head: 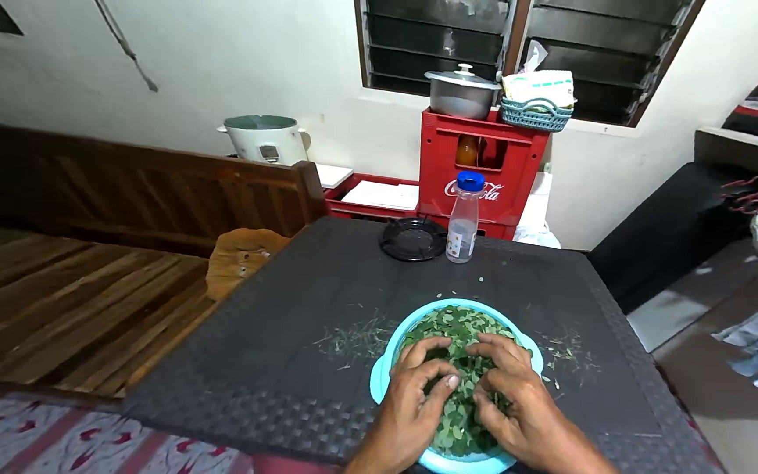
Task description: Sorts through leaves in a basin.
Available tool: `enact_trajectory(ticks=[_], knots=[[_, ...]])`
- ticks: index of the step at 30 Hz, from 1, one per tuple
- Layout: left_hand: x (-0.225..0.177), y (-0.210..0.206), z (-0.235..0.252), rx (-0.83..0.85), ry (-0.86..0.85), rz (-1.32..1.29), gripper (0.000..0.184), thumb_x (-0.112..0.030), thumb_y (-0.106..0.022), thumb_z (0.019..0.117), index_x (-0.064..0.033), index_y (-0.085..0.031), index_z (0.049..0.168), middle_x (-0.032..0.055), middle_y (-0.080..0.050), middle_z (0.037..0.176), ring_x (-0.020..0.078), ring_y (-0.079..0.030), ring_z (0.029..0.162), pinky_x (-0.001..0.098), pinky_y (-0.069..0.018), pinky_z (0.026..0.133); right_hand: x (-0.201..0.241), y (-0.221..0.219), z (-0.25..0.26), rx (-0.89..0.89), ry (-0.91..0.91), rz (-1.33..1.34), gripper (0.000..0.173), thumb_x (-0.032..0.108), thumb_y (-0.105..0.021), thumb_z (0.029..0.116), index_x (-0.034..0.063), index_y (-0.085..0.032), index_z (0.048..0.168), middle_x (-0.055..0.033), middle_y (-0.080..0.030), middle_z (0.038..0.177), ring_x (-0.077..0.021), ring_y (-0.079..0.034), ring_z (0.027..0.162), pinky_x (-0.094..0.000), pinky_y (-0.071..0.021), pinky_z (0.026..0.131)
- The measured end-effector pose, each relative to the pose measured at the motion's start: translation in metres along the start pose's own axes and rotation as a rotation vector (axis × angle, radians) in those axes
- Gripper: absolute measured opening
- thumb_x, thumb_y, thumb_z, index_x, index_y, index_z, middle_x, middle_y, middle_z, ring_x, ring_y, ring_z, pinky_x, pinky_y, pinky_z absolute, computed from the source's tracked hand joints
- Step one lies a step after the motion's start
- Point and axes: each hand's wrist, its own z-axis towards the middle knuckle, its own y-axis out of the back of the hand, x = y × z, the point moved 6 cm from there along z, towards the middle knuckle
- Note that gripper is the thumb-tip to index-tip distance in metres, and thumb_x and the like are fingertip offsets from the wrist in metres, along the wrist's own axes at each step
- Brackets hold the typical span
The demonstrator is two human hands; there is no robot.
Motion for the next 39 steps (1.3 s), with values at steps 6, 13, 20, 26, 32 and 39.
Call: enact_trajectory(ticks=[6,13,20,26,32,39], knots=[[0.0,0.06,0.007,-0.311,0.025,0.447,0.034,-0.038,-0.05,0.0986,-0.0176,-0.076,0.093,0.0097,-0.063,0.136,0.037,-0.052,0.13,0.0668,-0.0357,0.102,-0.02,0.019,0.001,0.026,0.014,-0.317,0.019,0.029,-0.059,0.0954,0.019,-0.073,0.087,-0.0003,-0.064,0.137,-0.0269,-0.048,0.141,-0.061,-0.0365,0.113],[0.029,0.087,-0.008,-0.347,0.14,0.509,0.03,-0.045,-0.06,0.0892,-0.0214,-0.078,0.096,0.0114,-0.061,0.138,0.0418,-0.048,0.132,0.0701,-0.0328,0.101,-0.025,0.023,0.001,0.176,0.104,-0.455,0.013,0.037,-0.067,0.09,0.0329,-0.075,0.1,-0.0023,-0.057,0.147,-0.0383,-0.039,0.145,-0.0683,-0.0343,0.109],[0.024,0.056,-0.013,-0.279,0.085,0.445,0.028,-0.048,-0.06,0.0891,-0.027,-0.078,0.089,0.0074,-0.062,0.138,0.0364,-0.048,0.135,0.0665,-0.0323,0.102,-0.005,-0.005,0.014,0.309,0.186,-0.435,0.017,0.021,-0.075,0.0834,0.0333,-0.075,0.094,-0.0039,-0.05,0.156,-0.0423,-0.032,0.15,-0.0738,-0.0286,0.113],[0.019,0.057,-0.015,-0.293,0.062,0.449,0.027,-0.048,-0.06,0.0901,-0.0283,-0.078,0.088,0.0057,-0.063,0.137,0.0331,-0.049,0.135,0.0635,-0.0324,0.103,-0.003,-0.024,0.027,0.441,0.217,-0.505,0.019,0.012,-0.073,0.0869,0.0287,-0.077,0.094,-0.0051,-0.043,0.161,-0.0408,-0.029,0.152,-0.076,-0.0248,0.114],[0.016,0.058,-0.017,-0.289,0.053,0.364,0.033,-0.049,-0.06,0.0912,-0.0255,-0.079,0.103,-0.0021,-0.069,0.124,0.0241,-0.058,0.121,0.0587,-0.0393,0.099,-0.026,-0.013,0.027,0.363,0.121,-0.228,0.015,0.027,-0.06,0.0946,0.0204,-0.072,0.088,-0.0026,-0.048,0.156,-0.0337,-0.028,0.153,-0.0658,-0.0266,0.118],[0.008,0.042,-0.015,-0.213,0.038,0.284,0.032,-0.048,-0.062,0.0898,-0.0271,-0.079,0.109,-0.0088,-0.071,0.112,0.0153,-0.062,0.111,0.0531,-0.042,0.098,-0.018,-0.006,0.018,0.386,0.131,-0.319,0.009,0.027,-0.074,0.0839,0.0241,-0.074,0.092,-0.007,-0.045,0.159,-0.0396,-0.027,0.153,-0.0715,-0.0255,0.115]])
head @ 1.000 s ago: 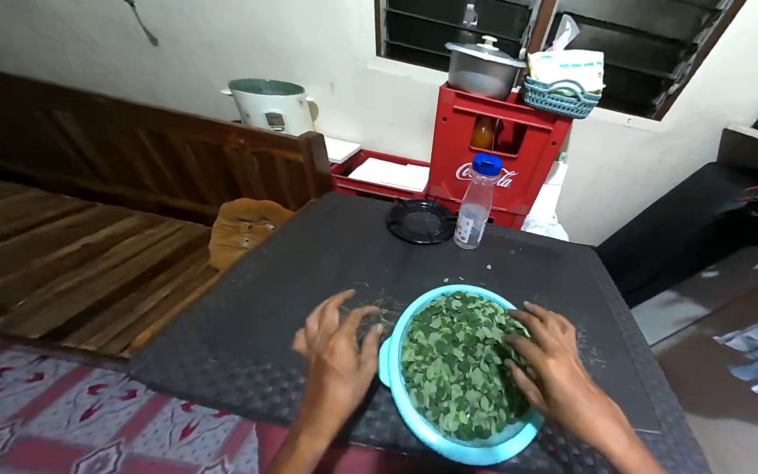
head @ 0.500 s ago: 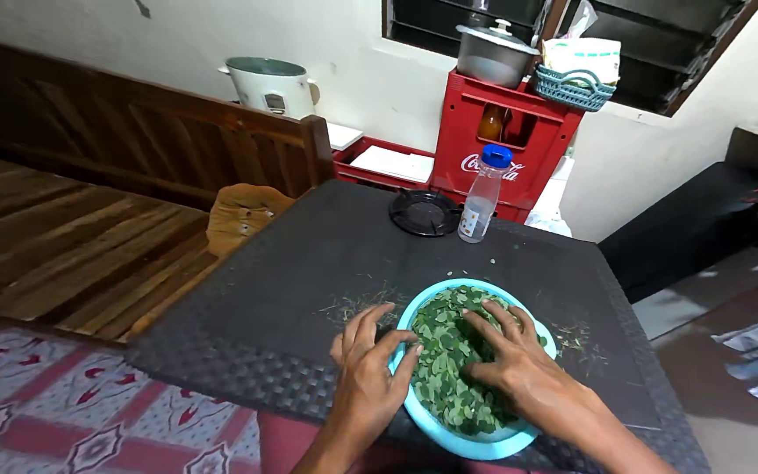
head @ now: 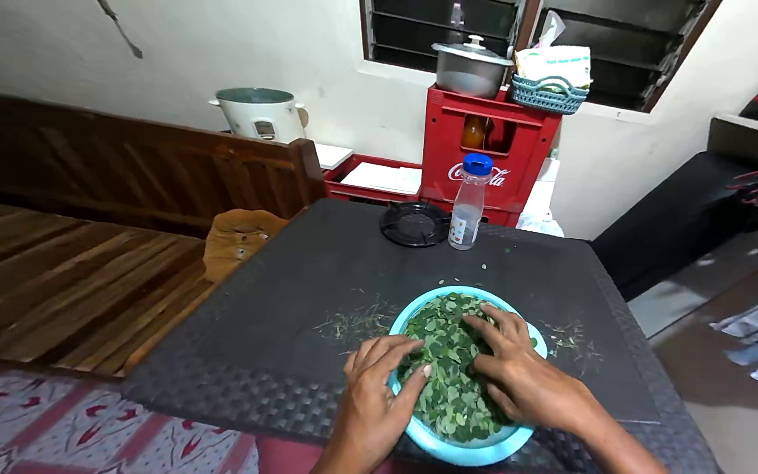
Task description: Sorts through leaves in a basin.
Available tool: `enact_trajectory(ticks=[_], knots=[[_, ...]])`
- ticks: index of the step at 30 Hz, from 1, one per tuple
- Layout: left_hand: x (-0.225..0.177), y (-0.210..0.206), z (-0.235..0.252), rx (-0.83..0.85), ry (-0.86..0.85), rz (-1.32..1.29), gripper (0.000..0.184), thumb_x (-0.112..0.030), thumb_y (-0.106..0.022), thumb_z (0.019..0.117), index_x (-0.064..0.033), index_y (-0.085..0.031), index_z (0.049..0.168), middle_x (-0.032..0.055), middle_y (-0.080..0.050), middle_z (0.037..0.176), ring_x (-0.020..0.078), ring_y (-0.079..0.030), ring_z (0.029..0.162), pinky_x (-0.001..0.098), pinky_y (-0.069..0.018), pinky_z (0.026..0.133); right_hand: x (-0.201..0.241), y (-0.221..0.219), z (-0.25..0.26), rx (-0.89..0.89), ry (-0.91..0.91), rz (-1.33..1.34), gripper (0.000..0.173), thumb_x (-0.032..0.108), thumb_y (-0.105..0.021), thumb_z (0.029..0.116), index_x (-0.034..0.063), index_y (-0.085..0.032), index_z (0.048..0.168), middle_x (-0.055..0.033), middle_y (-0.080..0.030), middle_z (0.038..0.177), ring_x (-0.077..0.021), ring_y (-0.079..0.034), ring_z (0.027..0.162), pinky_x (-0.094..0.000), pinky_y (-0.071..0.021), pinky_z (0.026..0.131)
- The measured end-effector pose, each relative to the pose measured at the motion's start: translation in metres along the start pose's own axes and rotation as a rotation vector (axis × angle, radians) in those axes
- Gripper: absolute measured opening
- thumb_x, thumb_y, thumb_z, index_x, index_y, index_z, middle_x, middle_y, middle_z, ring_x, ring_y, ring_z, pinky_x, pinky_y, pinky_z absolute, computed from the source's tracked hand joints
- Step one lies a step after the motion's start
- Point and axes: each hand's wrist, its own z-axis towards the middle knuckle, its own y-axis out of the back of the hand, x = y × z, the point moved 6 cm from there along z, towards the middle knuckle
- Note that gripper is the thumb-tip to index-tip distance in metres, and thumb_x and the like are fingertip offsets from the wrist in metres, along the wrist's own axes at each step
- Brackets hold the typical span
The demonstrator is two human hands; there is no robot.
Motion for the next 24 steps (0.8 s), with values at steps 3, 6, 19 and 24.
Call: enact_trajectory(ticks=[3,6,19,24], knots=[[-0.003,-0.001,0.001,-0.016,-0.012,0.007,0.031,-0.048,-0.062,0.0899,-0.0273,-0.079,0.107,-0.0086,-0.071,0.112,0.0157,-0.062,0.111,0.0542,-0.041,0.098,0.013,-0.005,0.004,0.052,0.036,-0.087,0.026,0.037,-0.083,0.0789,0.0262,-0.074,0.1,-0.0119,-0.042,0.16,-0.043,-0.028,0.152,-0.0776,-0.0256,0.111],[-0.004,0.004,0.0,-0.041,-0.012,0.02,0.031,-0.047,-0.063,0.0894,-0.0265,-0.079,0.106,-0.0079,-0.071,0.112,0.0171,-0.062,0.111,0.0544,-0.0407,0.097,0.021,-0.017,0.01,0.023,0.059,-0.134,0.016,0.033,-0.081,0.0834,0.0233,-0.077,0.095,-0.0096,-0.044,0.16,-0.0405,-0.03,0.152,-0.0782,-0.0244,0.112],[0.007,0.036,0.005,-0.241,0.043,0.019,0.034,-0.046,-0.065,0.0909,-0.0179,-0.078,0.107,0.0,-0.07,0.117,0.02,-0.06,0.114,0.0528,-0.041,0.1,0.058,-0.036,0.027,0.175,0.261,-0.204,0.08,0.019,-0.094,0.0641,0.0252,-0.063,0.138,-0.0149,-0.052,0.152,-0.0416,-0.04,0.147,-0.0753,-0.0275,0.115],[0.006,0.035,0.003,-0.261,0.029,0.023,0.035,-0.047,-0.065,0.0913,-0.018,-0.078,0.107,0.0008,-0.069,0.119,0.0198,-0.06,0.115,0.0514,-0.0409,0.101,0.059,-0.064,0.043,0.423,0.347,-0.207,0.068,0.019,-0.093,0.0678,0.0158,-0.065,0.13,-0.0208,-0.059,0.136,-0.0468,-0.048,0.135,-0.0789,-0.0266,0.111]])
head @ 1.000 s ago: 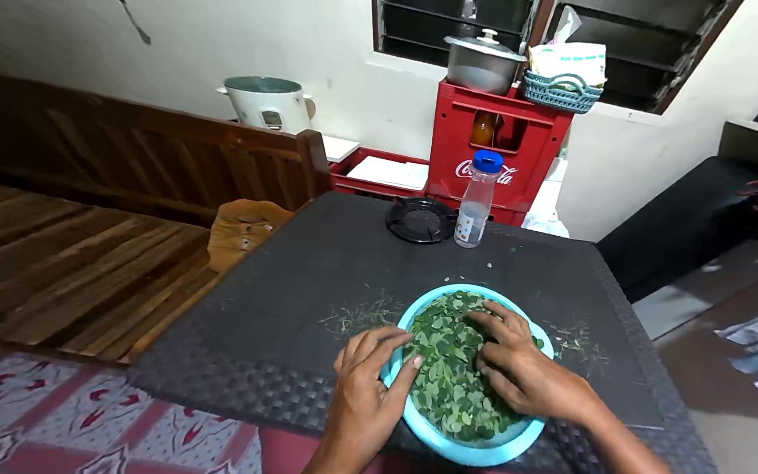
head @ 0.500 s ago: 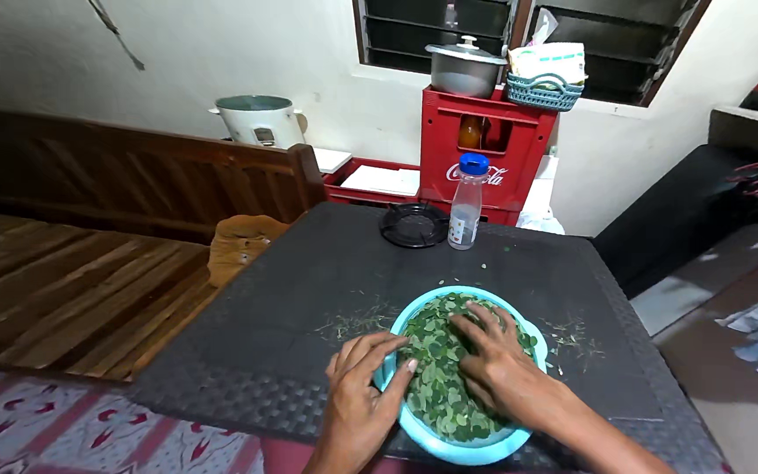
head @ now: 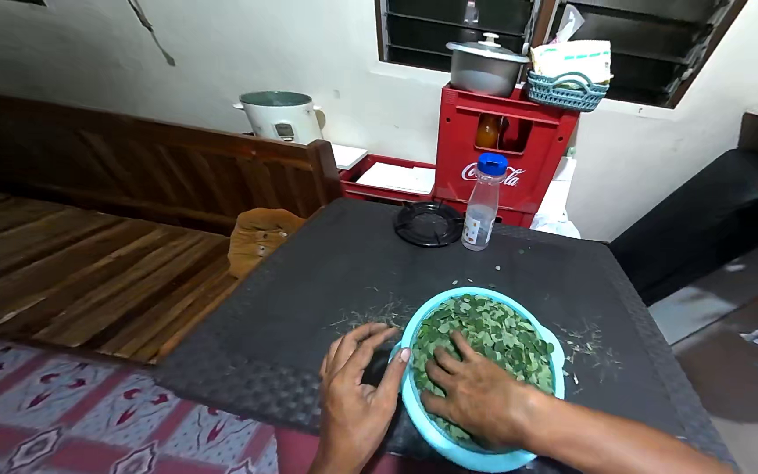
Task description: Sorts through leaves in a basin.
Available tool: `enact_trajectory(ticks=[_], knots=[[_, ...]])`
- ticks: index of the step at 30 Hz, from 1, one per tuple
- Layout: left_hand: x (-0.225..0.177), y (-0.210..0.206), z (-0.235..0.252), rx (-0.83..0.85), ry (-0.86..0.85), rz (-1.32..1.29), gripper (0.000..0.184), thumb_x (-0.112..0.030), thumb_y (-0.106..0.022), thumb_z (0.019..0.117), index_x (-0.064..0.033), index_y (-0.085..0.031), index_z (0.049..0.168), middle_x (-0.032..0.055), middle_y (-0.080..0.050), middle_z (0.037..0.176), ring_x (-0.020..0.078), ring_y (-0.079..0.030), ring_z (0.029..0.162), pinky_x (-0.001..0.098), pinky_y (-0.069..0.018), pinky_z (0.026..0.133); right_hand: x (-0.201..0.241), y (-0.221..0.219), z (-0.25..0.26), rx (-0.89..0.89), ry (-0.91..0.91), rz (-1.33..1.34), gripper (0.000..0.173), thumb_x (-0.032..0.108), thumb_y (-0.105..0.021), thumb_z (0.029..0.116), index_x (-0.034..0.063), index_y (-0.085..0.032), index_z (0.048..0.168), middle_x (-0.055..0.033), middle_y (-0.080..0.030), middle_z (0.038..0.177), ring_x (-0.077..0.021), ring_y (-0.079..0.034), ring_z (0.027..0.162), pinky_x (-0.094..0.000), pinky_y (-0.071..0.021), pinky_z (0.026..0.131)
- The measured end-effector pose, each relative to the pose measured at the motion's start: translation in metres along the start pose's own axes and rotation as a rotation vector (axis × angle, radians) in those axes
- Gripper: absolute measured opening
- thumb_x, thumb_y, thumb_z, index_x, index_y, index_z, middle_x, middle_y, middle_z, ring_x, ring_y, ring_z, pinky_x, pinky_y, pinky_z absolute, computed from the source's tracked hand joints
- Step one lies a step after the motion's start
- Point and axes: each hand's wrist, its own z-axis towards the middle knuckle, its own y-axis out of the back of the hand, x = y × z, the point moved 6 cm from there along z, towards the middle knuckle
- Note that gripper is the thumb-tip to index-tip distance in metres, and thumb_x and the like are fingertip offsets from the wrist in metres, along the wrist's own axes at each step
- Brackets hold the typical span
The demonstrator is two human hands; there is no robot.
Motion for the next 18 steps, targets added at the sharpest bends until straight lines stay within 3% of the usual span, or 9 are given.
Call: enact_trajectory(ticks=[2,4,6,9,10,15,18], knots=[[0.0,-0.001,-0.003,0.008,-0.008,0.001,0.034,-0.047,-0.065,0.091,-0.0196,-0.079,0.107,-0.0007,-0.069,0.119,0.019,-0.06,0.115,0.0518,-0.0409,0.1,-0.001,-0.007,0.004,-0.073,0.034,-0.024,0.035,0.013,-0.083,0.0803,0.016,-0.071,0.113,-0.0148,-0.067,0.118,-0.0402,-0.06,0.121,-0.0716,-0.0398,0.106],[0.001,-0.004,-0.006,0.016,-0.011,-0.004,0.033,-0.046,-0.066,0.0904,-0.0208,-0.079,0.107,-0.0017,-0.069,0.119,0.0184,-0.059,0.116,0.0515,-0.0404,0.1,-0.005,-0.003,0.003,-0.151,0.047,-0.024,0.019,0.01,-0.075,0.0881,0.018,-0.073,0.105,-0.0093,-0.069,0.105,-0.0333,-0.065,0.109,-0.0628,-0.0463,0.101],[0.002,-0.006,-0.008,0.014,-0.015,-0.008,0.032,-0.046,-0.066,0.0903,-0.0218,-0.079,0.107,-0.0023,-0.069,0.119,0.0181,-0.06,0.115,0.0511,-0.0401,0.101,-0.013,0.011,-0.001,-0.226,0.024,-0.001,0.018,0.009,-0.075,0.0874,0.0188,-0.074,0.102,-0.0073,-0.071,0.1,-0.0304,-0.067,0.103,-0.0589,-0.0496,0.098],[0.002,-0.006,-0.007,0.016,-0.014,-0.01,0.032,-0.046,-0.066,0.0907,-0.0217,-0.079,0.107,-0.0024,-0.069,0.119,0.0178,-0.059,0.115,0.0512,-0.0392,0.101,-0.035,0.035,-0.013,-0.331,-0.027,0.054,0.04,0.012,-0.09,0.0674,0.0212,-0.074,0.103,-0.005,-0.071,0.102,-0.0276,-0.068,0.099,-0.0574,-0.051,0.094],[0.0,-0.005,-0.006,0.019,-0.013,-0.008,0.032,-0.046,-0.066,0.0906,-0.0215,-0.079,0.107,-0.0024,-0.069,0.119,0.0178,-0.059,0.115,0.0512,-0.0391,0.1,-0.044,0.041,-0.019,-0.356,-0.039,0.08,0.044,0.012,-0.089,0.0642,0.0213,-0.074,0.104,-0.0041,-0.071,0.104,-0.0265,-0.068,0.1,-0.0569,-0.0509,0.093],[0.0,-0.007,-0.006,0.025,-0.03,-0.015,0.033,-0.047,-0.066,0.091,-0.0215,-0.079,0.107,-0.0024,-0.07,0.119,0.0172,-0.059,0.115,0.0507,-0.0392,0.101,-0.086,0.061,-0.046,-0.532,-0.076,0.398,0.037,0.008,-0.076,0.0665,0.0161,-0.073,0.103,0.0002,-0.073,0.109,-0.0181,-0.067,0.106,-0.0518,-0.0496,0.098],[0.0,-0.009,-0.007,0.033,-0.023,-0.018,0.032,-0.047,-0.066,0.0907,-0.0227,-0.079,0.107,-0.0035,-0.069,0.119,0.0167,-0.059,0.115,0.0505,-0.0387,0.101,-0.099,0.056,-0.061,-0.669,-0.04,0.6,0.029,0.014,-0.079,0.0741,0.0099,-0.074,0.102,-0.004,-0.073,0.11,-0.0154,-0.068,0.107,-0.0379,-0.056,0.097]])
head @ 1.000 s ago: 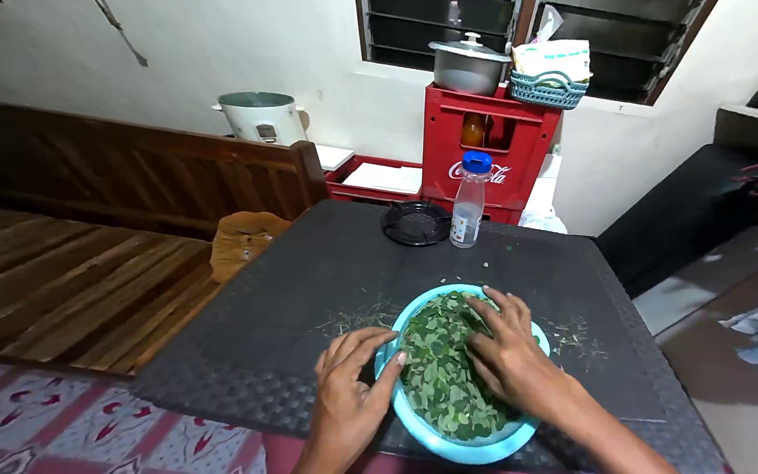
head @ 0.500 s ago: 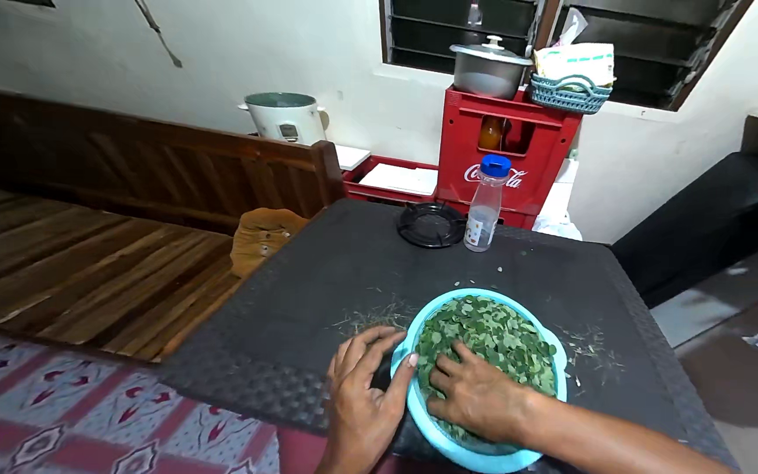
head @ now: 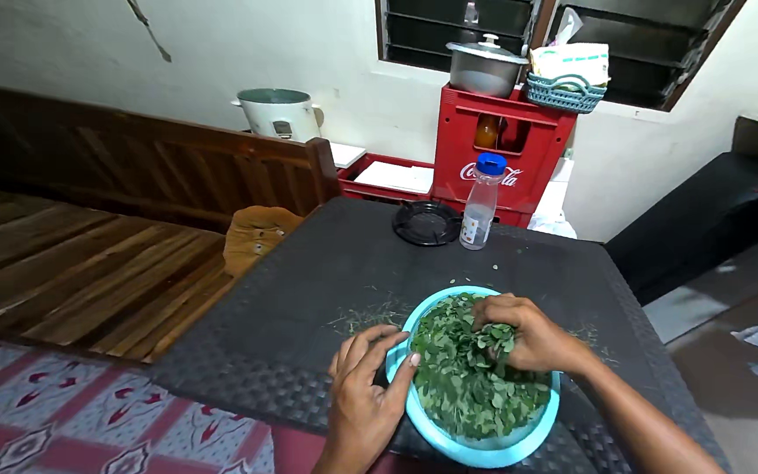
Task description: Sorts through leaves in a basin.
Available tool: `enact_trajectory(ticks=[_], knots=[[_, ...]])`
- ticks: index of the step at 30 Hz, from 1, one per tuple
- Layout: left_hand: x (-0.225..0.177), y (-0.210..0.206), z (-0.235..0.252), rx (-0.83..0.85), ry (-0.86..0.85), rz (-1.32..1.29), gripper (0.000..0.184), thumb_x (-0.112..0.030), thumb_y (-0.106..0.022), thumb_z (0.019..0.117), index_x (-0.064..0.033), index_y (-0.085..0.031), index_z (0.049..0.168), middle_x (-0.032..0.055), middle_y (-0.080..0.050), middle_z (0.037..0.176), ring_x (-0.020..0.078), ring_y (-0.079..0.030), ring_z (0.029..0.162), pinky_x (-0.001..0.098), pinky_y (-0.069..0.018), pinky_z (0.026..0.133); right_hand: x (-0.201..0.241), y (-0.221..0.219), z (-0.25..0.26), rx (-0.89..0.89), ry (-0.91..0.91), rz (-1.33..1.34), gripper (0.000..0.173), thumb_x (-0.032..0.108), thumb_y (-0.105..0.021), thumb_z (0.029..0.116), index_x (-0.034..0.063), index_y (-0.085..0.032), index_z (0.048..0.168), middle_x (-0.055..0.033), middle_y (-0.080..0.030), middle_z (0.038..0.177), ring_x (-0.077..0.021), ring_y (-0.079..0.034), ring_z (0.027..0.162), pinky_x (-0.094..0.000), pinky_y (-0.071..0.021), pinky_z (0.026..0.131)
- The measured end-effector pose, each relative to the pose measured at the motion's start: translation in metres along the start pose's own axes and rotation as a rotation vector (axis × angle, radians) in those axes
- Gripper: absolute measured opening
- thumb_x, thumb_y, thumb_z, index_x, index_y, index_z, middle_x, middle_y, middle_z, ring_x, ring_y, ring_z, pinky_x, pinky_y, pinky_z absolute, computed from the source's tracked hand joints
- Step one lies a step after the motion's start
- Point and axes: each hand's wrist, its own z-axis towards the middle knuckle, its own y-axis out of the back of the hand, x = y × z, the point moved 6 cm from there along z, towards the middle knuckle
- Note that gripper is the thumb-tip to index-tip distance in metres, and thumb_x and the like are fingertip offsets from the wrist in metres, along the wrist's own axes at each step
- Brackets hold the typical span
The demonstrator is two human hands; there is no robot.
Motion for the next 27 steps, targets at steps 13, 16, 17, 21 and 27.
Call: enact_trajectory(ticks=[13,16,17,21,27], knots=[[-0.001,-0.003,0.001,0.05,0.001,0.026,0.026,-0.045,-0.066,0.0899,-0.0258,-0.08,0.099,-0.0036,-0.069,0.12,0.0186,-0.058,0.118,0.0516,-0.0382,0.102,-0.003,0.016,-0.039,-0.167,-0.104,0.022,0.039,0.028,-0.084,0.0807,0.0109,-0.073,0.114,-0.0029,-0.071,0.121,-0.0161,-0.065,0.118,-0.0397,-0.056,0.103],[-0.001,-0.006,0.0,0.087,-0.001,0.042,0.023,-0.043,-0.063,0.0911,-0.0274,-0.081,0.091,-0.0025,-0.069,0.121,0.0213,-0.057,0.121,0.0542,-0.0366,0.103,0.0,0.012,-0.04,0.024,-0.21,-0.224,0.061,0.047,-0.084,0.0751,0.0267,-0.066,0.13,0.0035,-0.063,0.135,-0.0189,-0.055,0.129,-0.0566,-0.0429,0.107],[-0.001,-0.007,0.0,0.104,-0.004,0.051,0.023,-0.043,-0.062,0.0917,-0.028,-0.08,0.09,-0.0028,-0.069,0.122,0.0213,-0.056,0.122,0.0544,-0.036,0.103,0.001,0.011,-0.04,0.074,-0.216,-0.271,0.066,0.049,-0.084,0.0734,0.0295,-0.064,0.133,0.0031,-0.06,0.138,-0.0215,-0.053,0.132,-0.0606,-0.0406,0.107],[-0.001,-0.011,-0.002,0.153,-0.007,0.083,0.024,-0.044,-0.062,0.0911,-0.0292,-0.079,0.087,-0.0033,-0.069,0.123,0.0218,-0.057,0.121,0.0559,-0.0359,0.103,0.006,0.018,-0.043,0.098,-0.236,-0.295,0.065,0.045,-0.085,0.0753,0.034,-0.062,0.136,0.003,-0.056,0.145,-0.024,-0.045,0.141,-0.0625,-0.0371,0.112],[-0.013,-0.019,-0.006,0.269,-0.031,0.111,0.026,-0.045,-0.062,0.0909,-0.0261,-0.079,0.085,0.0009,-0.068,0.126,0.0276,-0.056,0.125,0.0609,-0.0347,0.102,0.006,0.025,-0.057,-0.177,-0.222,-0.314,0.021,0.035,-0.067,0.096,0.0198,-0.074,0.083,0.0026,-0.068,0.132,-0.02,-0.052,0.138,-0.0511,-0.0421,0.114]])
